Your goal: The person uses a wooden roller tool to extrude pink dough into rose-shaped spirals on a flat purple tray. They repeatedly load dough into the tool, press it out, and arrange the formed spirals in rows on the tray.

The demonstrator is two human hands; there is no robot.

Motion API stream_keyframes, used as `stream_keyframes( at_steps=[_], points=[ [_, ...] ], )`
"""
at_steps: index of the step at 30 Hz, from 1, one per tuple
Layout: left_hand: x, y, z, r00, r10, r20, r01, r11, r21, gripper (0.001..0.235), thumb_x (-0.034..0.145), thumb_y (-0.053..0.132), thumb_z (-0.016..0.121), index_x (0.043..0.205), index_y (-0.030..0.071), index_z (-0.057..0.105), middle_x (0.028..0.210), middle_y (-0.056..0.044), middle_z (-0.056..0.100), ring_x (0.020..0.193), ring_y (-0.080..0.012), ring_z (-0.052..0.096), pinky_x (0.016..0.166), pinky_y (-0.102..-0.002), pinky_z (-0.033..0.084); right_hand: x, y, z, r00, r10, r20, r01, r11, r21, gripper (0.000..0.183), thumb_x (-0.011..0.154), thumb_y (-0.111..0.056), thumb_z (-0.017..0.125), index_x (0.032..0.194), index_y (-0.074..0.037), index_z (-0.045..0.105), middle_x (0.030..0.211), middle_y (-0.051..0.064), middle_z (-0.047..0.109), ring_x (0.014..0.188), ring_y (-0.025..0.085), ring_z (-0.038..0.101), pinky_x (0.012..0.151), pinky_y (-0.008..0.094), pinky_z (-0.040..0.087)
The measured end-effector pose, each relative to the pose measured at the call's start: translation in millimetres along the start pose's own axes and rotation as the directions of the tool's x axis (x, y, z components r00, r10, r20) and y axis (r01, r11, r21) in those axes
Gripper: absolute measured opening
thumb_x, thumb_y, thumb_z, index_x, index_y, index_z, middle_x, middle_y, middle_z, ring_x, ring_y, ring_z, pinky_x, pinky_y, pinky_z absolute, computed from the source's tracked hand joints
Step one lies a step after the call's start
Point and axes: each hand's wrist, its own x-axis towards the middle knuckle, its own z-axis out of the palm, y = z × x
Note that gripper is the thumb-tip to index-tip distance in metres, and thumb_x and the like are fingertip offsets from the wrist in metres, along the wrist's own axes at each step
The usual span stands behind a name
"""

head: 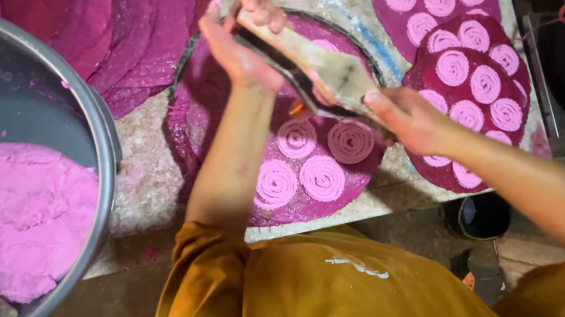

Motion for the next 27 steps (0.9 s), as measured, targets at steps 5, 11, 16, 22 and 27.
stream_keyframes(
  at_steps=[5, 11, 16, 22, 27],
  points=[
    [-25, 13, -8, 0.996, 0.045, -0.083, -0.041, 0.998, 0.051, 0.046, 0.097, 0.052, 0.040, 0.080, 0.011, 0.050, 0.066, -0.001, 0.045, 0.062, -0.0181, 0.044, 0.060, -0.034, 0.040, -12, -2, 16, 0.989, 0.060, 0.134, -0.074, 0.992, 0.103, 0.072, 0.102, -0.063, 0.032, 0.083, 0.000, 0.062, 0.062, 0.007, 0.060, 0.054, 0.016, 0.060, 0.051, 0.032, 0.048],
    [-19, -33, 3, 0.997, -0.006, -0.078, 0.003, 0.999, -0.039, 0.042, 0.094, 0.049, 0.039, 0.080, 0.011, 0.049, 0.066, -0.001, 0.044, 0.064, -0.0187, 0.045, 0.061, -0.035, 0.041, -34, 2, -17, 0.990, 0.141, 0.027, -0.142, 0.989, 0.033, 0.061, 0.100, -0.059, 0.036, 0.085, -0.005, 0.063, 0.064, 0.005, 0.062, 0.054, 0.015, 0.060, 0.051, 0.031, 0.050],
    [-13, -32, 19, 0.974, -0.166, 0.154, 0.172, 0.985, -0.026, 0.041, 0.094, 0.045, 0.040, 0.087, 0.008, 0.057, 0.080, -0.009, 0.058, 0.079, -0.0248, 0.057, 0.080, -0.039, 0.051, -44, 22, -28, 0.998, 0.041, -0.056, -0.037, 0.996, 0.077, 0.058, 0.103, -0.057, 0.039, 0.085, -0.006, 0.061, 0.067, 0.003, 0.061, 0.060, 0.012, 0.057, 0.053, 0.029, 0.046],
    [-73, -20, -21, 0.854, -0.493, -0.169, 0.214, 0.035, 0.976, 0.035, 0.096, 0.025, 0.052, 0.121, 0.008, 0.068, 0.113, -0.006, 0.072, 0.104, -0.0179, 0.066, 0.096, -0.035, 0.048, -64, 54, -23, 0.998, -0.055, 0.014, 0.048, 0.957, 0.286, 0.058, 0.104, -0.056, 0.041, 0.081, -0.007, 0.061, 0.066, 0.002, 0.061, 0.059, 0.012, 0.056, 0.054, 0.028, 0.044],
    [-84, -34, -73, 0.861, -0.508, -0.006, -0.049, -0.095, 0.994, 0.029, 0.096, 0.012, 0.061, 0.120, 0.002, 0.072, 0.100, -0.010, 0.077, 0.087, -0.0160, 0.071, 0.079, -0.034, 0.056, -60, 79, -10, 0.997, -0.031, -0.071, 0.047, 0.972, 0.228, 0.057, 0.103, -0.055, 0.043, 0.081, -0.006, 0.061, 0.066, 0.004, 0.062, 0.060, 0.013, 0.057, 0.056, 0.029, 0.044]
  ],
)
